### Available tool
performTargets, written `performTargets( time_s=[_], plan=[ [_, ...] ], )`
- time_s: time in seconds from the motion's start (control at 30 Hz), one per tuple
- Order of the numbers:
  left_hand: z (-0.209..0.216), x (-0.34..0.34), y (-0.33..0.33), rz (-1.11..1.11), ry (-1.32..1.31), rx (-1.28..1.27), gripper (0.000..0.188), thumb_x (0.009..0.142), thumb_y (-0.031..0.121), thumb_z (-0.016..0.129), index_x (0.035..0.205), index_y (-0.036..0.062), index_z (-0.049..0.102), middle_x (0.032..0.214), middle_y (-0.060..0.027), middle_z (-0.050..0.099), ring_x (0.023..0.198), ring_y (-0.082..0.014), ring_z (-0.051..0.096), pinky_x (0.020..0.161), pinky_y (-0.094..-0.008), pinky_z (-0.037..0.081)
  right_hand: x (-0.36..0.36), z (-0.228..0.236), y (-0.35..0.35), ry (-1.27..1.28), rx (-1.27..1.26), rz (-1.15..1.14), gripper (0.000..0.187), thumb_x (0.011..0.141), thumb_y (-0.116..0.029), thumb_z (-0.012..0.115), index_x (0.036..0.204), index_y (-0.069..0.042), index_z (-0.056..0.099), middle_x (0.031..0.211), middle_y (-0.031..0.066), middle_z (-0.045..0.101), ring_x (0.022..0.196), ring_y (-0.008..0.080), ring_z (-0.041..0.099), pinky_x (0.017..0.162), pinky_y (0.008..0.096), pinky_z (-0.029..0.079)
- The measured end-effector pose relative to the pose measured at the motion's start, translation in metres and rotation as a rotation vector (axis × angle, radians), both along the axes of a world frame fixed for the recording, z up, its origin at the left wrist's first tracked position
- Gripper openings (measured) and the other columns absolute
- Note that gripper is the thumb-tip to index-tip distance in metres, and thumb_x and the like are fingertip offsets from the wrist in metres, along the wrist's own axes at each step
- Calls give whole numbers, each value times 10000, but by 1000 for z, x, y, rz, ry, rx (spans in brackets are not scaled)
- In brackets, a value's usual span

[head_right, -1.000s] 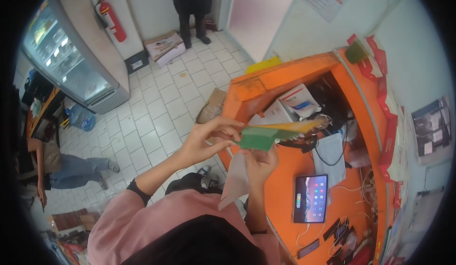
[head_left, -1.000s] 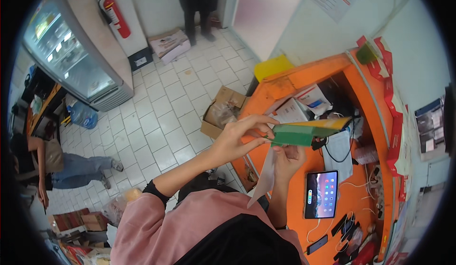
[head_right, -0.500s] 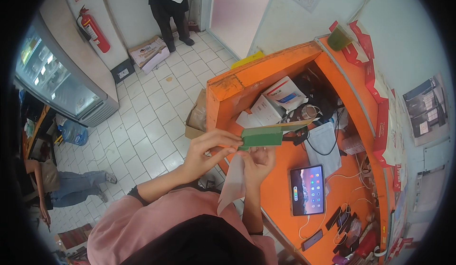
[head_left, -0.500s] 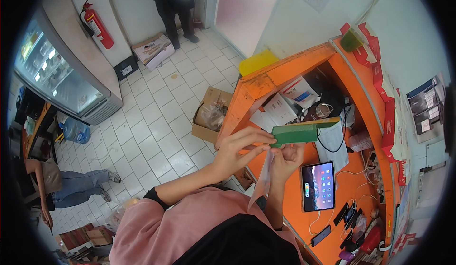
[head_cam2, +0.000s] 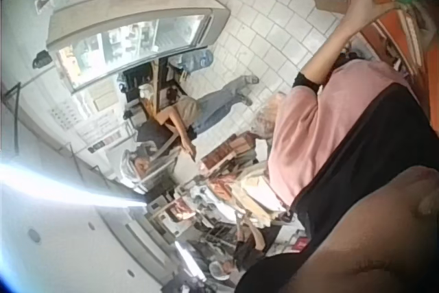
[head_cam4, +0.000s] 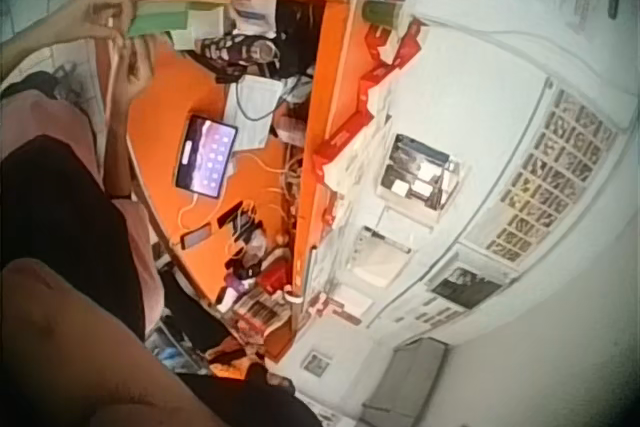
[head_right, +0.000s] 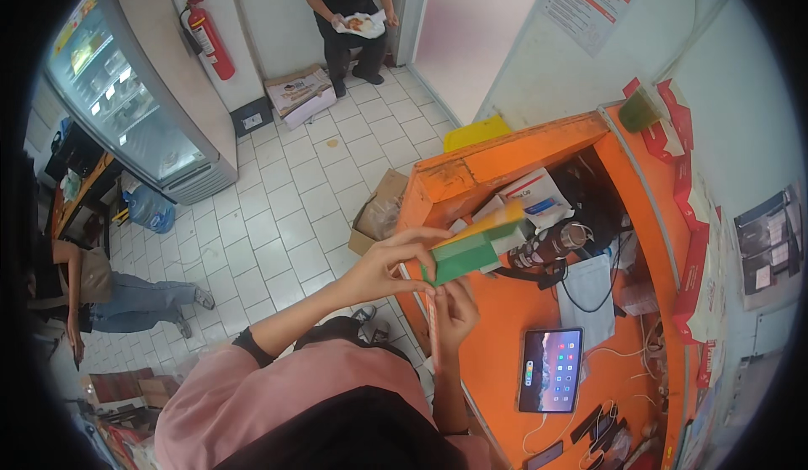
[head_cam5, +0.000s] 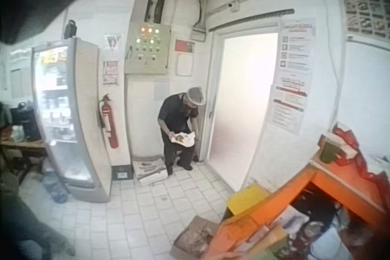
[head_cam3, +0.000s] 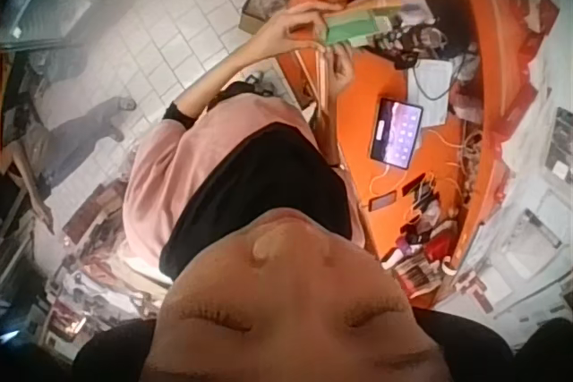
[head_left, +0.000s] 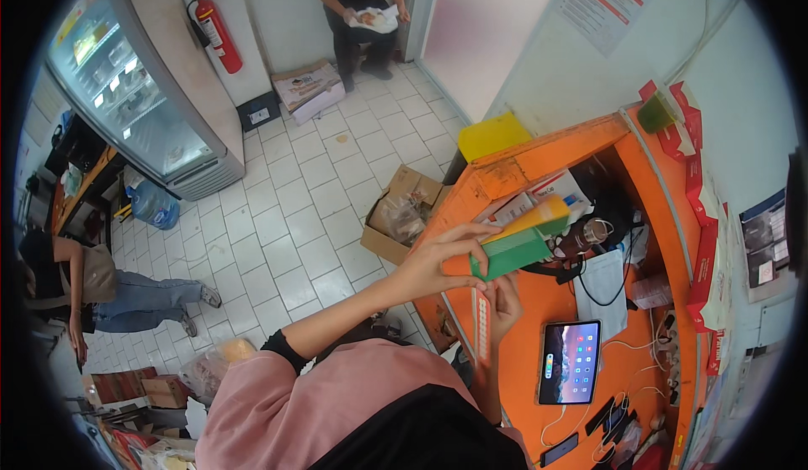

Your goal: The person assembles cardboard food boxes by hand in a kitchen area.

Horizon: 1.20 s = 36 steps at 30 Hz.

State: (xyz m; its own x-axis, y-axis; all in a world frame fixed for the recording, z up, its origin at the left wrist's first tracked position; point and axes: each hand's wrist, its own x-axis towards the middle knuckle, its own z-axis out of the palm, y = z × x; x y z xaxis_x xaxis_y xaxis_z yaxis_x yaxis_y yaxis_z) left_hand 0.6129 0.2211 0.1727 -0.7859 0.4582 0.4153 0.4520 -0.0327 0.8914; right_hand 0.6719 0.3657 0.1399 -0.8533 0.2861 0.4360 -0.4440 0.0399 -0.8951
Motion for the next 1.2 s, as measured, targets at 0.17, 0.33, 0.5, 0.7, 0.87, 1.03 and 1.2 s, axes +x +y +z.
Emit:
performTargets(
  time_s=[0.17,0.33,0.5,0.7,0.87,1.03,1.2],
  plan=[
    [-7,9,-16,-83,-165,83,416,738,72,667,1109,63,481,1275,-92,437,1190,-239,424,962,-355,383,12,-8,5,-154,129,82,205,841,-5,513,1030,72,533,1035,151,536,1059,222,497,856,314,412],
    [-18,29,-30,-99,-206,-30,540,717,-37,589,1213,58,397,1322,-145,366,1220,-249,387,1007,-368,330,-10,25,1,273,51,50,343,848,-11,518,1169,38,406,1071,118,467,977,204,509,863,323,422],
    [-16,40,-30,-66,-35,-154,602,695,14,613,1245,51,373,1268,-134,402,1214,-274,370,1009,-382,312,-5,37,4,-31,-25,162,289,783,28,575,1053,25,472,975,109,461,893,211,520,886,355,411],
    [-16,50,-24,149,32,-206,528,732,60,622,1210,30,402,1190,-133,437,1144,-292,427,956,-378,365,-14,14,0,60,133,215,134,829,4,544,928,-4,454,900,68,450,811,126,478,727,234,414],
    [-30,53,-29,151,-42,-268,427,784,148,600,1174,77,442,1101,-111,472,1016,-302,496,851,-375,418,-13,8,-3,-77,128,96,215,801,71,529,967,-12,420,881,85,470,829,147,507,741,253,427],
    [-48,71,-73,158,-150,-277,420,787,87,554,1190,91,433,1146,-112,455,1079,-297,479,889,-370,409,3,-14,-26,-134,297,208,291,767,86,558,990,-18,404,926,99,484,843,161,523,788,261,425],
    [-63,62,-132,135,-176,-110,396,816,62,513,1202,73,426,1204,-122,430,1142,-307,437,931,-364,383,2,-31,-91,-211,125,196,316,731,106,585,967,-17,415,936,93,481,879,155,513,821,263,407]
  ],
)
